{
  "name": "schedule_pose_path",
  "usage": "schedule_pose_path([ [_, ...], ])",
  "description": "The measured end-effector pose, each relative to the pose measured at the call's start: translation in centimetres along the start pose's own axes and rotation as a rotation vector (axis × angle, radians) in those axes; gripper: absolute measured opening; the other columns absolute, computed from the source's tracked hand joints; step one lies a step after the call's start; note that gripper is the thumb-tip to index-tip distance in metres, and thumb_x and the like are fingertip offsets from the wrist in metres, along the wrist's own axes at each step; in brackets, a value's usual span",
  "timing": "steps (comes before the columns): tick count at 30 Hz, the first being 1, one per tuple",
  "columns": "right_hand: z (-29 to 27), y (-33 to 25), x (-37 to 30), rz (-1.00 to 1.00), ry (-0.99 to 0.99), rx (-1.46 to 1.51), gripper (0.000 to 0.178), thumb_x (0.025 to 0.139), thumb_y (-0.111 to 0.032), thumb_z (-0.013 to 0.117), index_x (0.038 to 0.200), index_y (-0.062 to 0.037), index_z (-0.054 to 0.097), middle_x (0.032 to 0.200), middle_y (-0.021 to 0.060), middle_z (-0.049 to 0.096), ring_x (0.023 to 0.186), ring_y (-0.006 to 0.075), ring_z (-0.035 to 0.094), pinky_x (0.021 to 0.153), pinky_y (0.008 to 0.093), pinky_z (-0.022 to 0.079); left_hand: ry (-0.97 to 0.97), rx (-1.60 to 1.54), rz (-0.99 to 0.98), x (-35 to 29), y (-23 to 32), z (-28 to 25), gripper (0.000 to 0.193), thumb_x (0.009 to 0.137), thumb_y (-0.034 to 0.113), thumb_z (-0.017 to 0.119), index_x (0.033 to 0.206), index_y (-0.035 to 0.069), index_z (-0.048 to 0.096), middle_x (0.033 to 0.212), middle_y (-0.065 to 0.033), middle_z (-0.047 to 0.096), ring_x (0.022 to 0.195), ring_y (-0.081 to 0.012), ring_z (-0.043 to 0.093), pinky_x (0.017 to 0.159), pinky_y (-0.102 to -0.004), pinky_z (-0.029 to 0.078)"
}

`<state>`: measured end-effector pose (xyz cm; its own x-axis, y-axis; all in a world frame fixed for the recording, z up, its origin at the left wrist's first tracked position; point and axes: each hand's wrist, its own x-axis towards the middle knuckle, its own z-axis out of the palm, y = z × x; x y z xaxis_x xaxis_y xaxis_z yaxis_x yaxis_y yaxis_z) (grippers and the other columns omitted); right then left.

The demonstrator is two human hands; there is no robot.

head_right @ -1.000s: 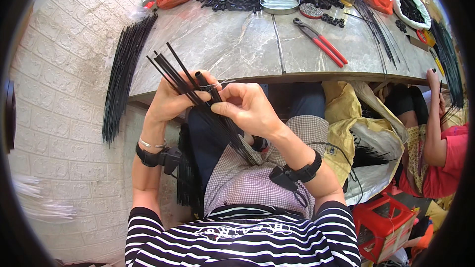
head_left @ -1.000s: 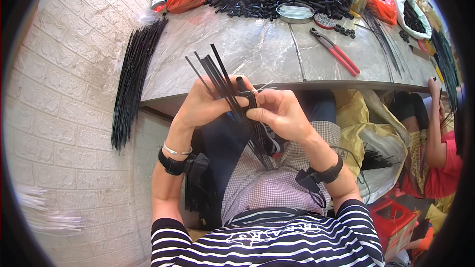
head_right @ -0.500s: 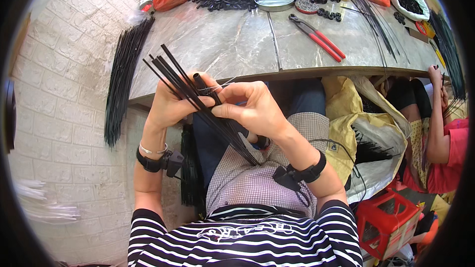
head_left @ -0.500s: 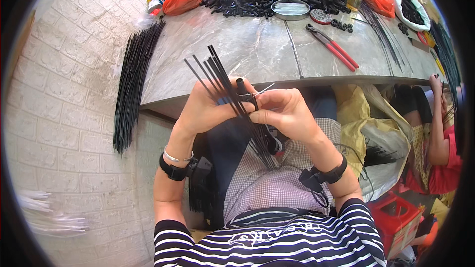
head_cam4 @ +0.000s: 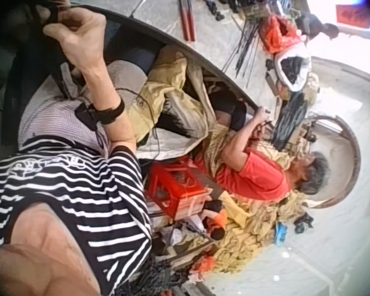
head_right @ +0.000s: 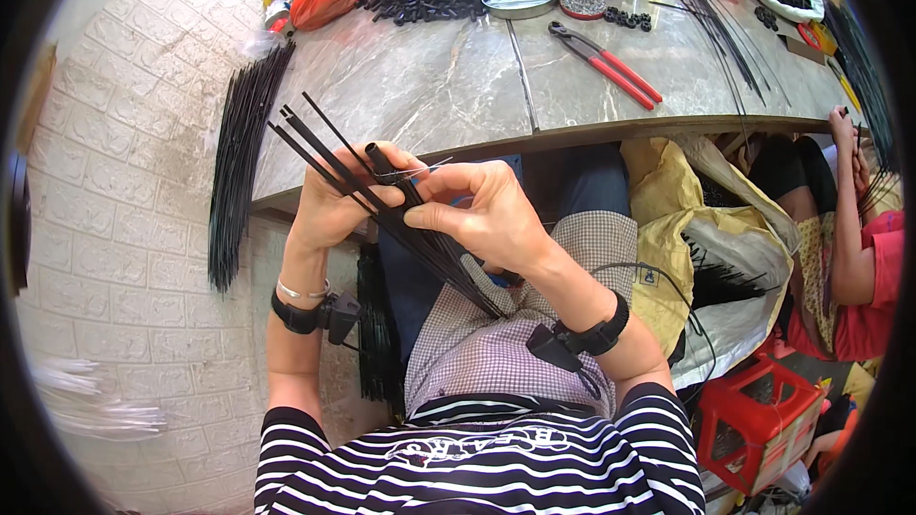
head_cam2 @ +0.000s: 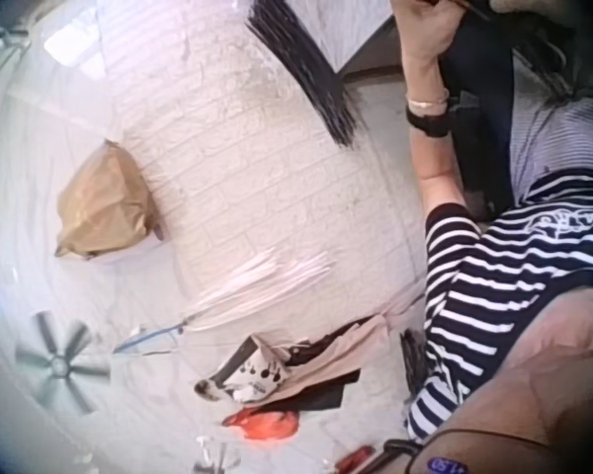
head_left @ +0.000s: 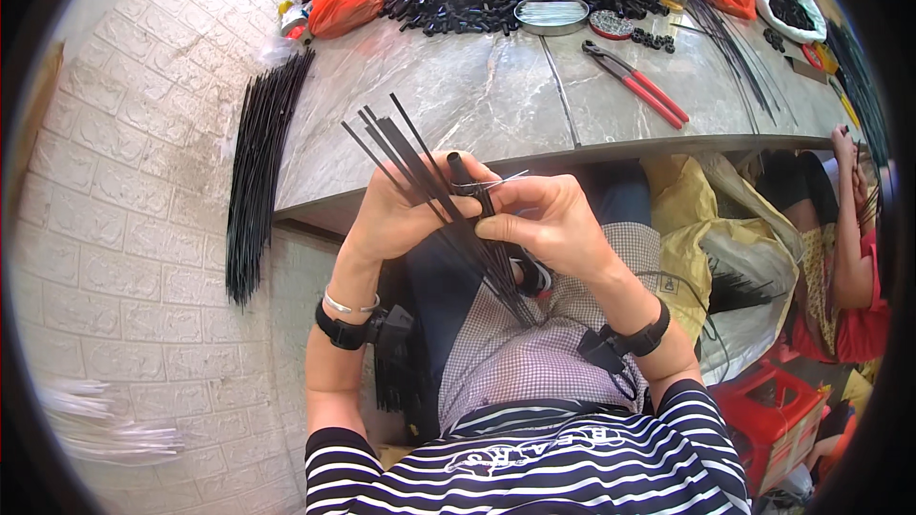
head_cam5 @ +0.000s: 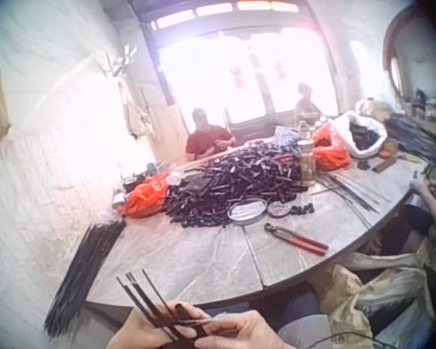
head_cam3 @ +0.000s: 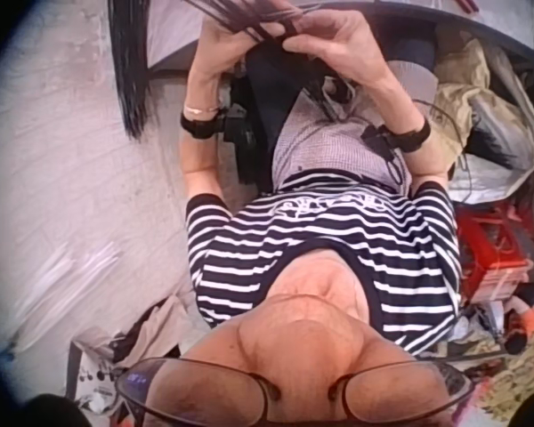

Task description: Manually assembling umbrella ribs and components at a production table.

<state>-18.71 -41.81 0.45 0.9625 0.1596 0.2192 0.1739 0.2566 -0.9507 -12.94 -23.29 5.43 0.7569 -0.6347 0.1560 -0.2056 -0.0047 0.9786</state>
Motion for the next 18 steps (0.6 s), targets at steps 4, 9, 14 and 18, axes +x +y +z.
schedule_pose_path([
  [4,-0.2,0.1,0.1,0.013,0.031,-0.072,0.018,0.073,-0.003,0.077,0.087,0.0043,0.068,0.075,0.0002,0.065,0.070,0.0037,0.057,0.064,0.0215,0.048,0.015,0.051,0.021,0.2,0.5,0.6,0.024,0.076,-0.002,0.071,0.100,-0.003,0.066,0.093,-0.0078,0.069,0.085,-0.0125,0.064,0.075,-0.0272,0.054],
  [9,-0.4,0.3,0.7,0.143,-0.010,0.170,0.020,0.073,-0.006,0.078,0.087,0.0027,0.068,0.075,0.0020,0.066,0.069,0.0060,0.060,0.056,0.0211,0.051,-0.014,-0.018,-0.010,0.0,0.3,0.3,0.023,0.077,-0.002,0.070,0.099,-0.004,0.065,0.094,-0.0091,0.068,0.087,-0.0145,0.064,0.076,-0.0282,0.053],
  [14,-0.1,0.8,0.4,0.082,0.018,0.142,0.018,0.076,-0.006,0.076,0.089,0.0024,0.068,0.076,0.0029,0.066,0.069,0.0076,0.062,0.055,0.0212,0.053,-0.027,-0.091,0.080,-0.2,-0.5,0.5,0.033,0.081,-0.002,0.066,0.112,-0.005,0.058,0.099,-0.0111,0.067,0.093,-0.0175,0.063,0.082,-0.0307,0.052],
  [18,0.2,0.5,0.2,0.008,0.094,0.134,0.012,0.079,-0.005,0.073,0.089,0.0018,0.069,0.077,0.0031,0.066,0.070,0.0080,0.062,0.056,0.0213,0.054,0.111,-0.069,0.117,-0.1,-1.5,1.0,0.045,0.083,0.005,0.067,0.124,-0.003,0.049,0.102,-0.0151,0.066,0.099,-0.0238,0.064,0.088,-0.0357,0.052],
])
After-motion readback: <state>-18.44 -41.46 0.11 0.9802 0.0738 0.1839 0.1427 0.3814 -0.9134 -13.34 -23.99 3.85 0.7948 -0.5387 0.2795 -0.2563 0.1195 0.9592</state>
